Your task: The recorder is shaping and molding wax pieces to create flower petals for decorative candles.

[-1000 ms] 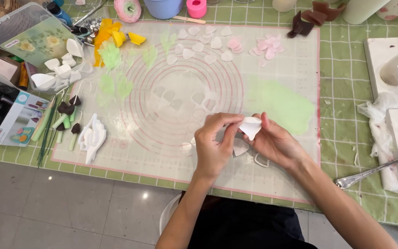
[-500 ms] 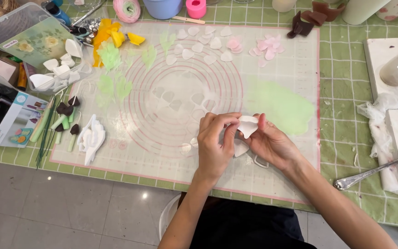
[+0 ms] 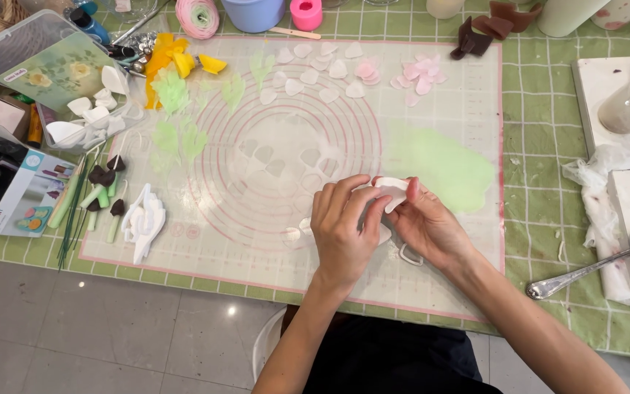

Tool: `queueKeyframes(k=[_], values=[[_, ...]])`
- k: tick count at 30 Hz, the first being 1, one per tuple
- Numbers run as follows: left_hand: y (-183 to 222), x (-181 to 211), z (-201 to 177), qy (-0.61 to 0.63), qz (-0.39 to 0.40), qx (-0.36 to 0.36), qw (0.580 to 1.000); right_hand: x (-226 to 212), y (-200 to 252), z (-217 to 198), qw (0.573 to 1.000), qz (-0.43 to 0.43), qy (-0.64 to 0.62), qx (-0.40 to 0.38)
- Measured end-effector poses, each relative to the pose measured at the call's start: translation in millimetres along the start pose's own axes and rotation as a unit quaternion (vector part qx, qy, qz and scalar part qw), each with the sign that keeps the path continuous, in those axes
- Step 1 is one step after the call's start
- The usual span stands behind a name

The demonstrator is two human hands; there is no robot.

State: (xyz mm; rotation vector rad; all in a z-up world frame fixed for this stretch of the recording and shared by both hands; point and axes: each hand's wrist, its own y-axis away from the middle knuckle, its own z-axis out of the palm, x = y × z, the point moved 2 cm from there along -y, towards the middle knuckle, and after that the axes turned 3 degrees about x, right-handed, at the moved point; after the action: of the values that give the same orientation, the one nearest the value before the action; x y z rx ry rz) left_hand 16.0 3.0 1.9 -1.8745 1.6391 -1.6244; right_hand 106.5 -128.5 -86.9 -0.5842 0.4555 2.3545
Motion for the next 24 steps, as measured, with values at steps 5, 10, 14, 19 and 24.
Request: queueKeyframes(k=[5,10,14,19,24], values=[[1,0,3,0.020,-0.012,0.000,1.000,-1,0,0,1.000,-0.009,0.003,0.006],[-2,-3,3,0.119,-0.080,-0.033,0.989,-4,2,3,0.999,-0.009,0.016,0.027],[-3,-3,0,0.148,-0.074,-0.072,0.984,-1,2,-2,0.999,-0.006,-0.009,0.034],[-8,-6,-5,0.174,-0.082,-0.114,0.975,-2,1,0,0.999,0.012,-0.026,0.046],[-2,-38,2,0.394,-0.260,-0.111,0.874,-9,2,14,0.996,0.023,-0.056,0.068]])
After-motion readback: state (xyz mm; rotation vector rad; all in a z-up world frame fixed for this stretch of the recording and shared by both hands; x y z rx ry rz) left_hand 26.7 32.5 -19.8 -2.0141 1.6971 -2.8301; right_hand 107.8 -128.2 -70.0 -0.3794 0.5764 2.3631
